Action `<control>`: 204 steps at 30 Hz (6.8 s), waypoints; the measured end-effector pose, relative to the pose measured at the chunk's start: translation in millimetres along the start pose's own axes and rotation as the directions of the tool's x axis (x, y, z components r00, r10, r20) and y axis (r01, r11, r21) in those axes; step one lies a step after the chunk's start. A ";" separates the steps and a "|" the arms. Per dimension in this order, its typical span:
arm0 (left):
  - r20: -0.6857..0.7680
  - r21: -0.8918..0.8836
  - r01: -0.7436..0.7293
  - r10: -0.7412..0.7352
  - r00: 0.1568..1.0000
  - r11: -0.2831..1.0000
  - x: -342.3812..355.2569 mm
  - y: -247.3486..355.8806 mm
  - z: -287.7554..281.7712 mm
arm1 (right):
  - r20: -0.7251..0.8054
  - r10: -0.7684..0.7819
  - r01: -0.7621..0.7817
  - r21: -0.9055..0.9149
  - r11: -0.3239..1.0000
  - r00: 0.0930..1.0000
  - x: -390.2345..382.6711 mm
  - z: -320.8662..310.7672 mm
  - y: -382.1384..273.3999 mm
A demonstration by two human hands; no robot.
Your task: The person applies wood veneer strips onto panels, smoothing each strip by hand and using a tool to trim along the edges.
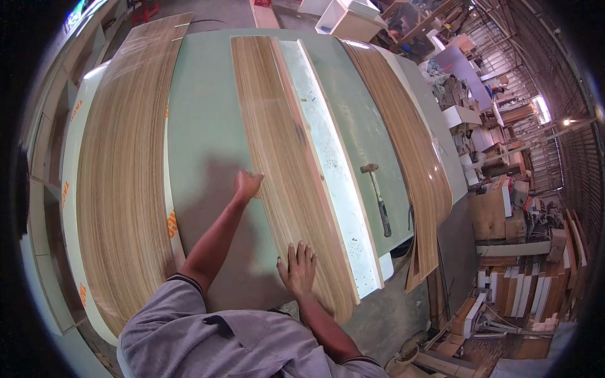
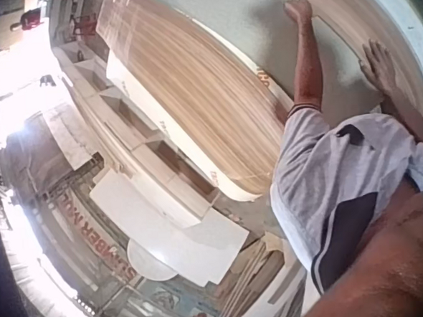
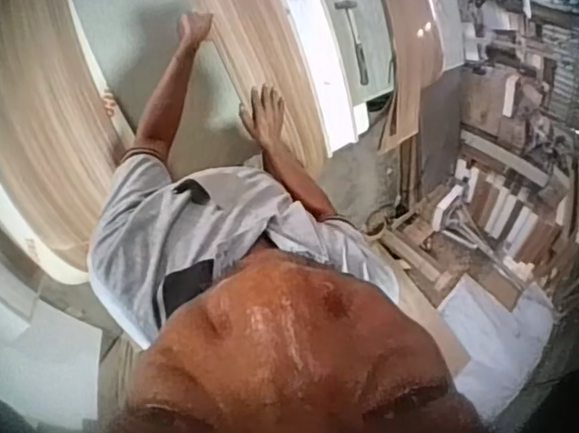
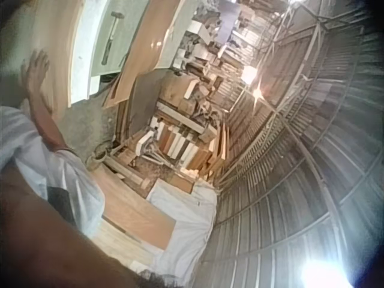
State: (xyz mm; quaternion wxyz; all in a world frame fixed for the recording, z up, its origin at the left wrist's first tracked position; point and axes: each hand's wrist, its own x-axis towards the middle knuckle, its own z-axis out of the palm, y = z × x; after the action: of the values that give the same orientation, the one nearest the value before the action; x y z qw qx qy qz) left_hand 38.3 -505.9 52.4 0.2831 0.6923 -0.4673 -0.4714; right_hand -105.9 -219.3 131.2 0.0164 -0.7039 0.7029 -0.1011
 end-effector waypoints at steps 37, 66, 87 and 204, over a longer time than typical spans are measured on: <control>0.058 0.053 -0.042 0.039 0.998 0.998 -67.0 -14.2 10.5 | -0.048 0.037 -0.033 0.072 0.997 0.998 -1.0 -27.7 -5.7; 0.234 0.058 -0.180 0.162 0.959 0.982 -202.2 -60.4 37.2 | 0.073 0.056 -0.058 0.022 0.998 0.996 189.4 40.3 -42.8; 0.076 0.204 -0.096 0.082 0.994 0.974 8.0 25.8 -15.7 | 0.084 0.010 -0.007 -0.036 0.999 0.996 33.6 13.8 -2.1; -0.011 -0.250 -0.122 0.124 0.992 0.960 -199.4 10.7 -117.2 | 0.229 0.390 -0.405 0.788 0.464 0.892 -157.7 -88.7 94.4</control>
State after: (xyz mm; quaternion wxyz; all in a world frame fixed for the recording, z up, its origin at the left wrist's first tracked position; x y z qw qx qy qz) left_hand 118.1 -333.7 185.1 0.3958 0.6195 -0.4468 -0.5098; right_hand -212.3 -53.2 183.6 0.3689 -0.4320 0.7180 -0.4022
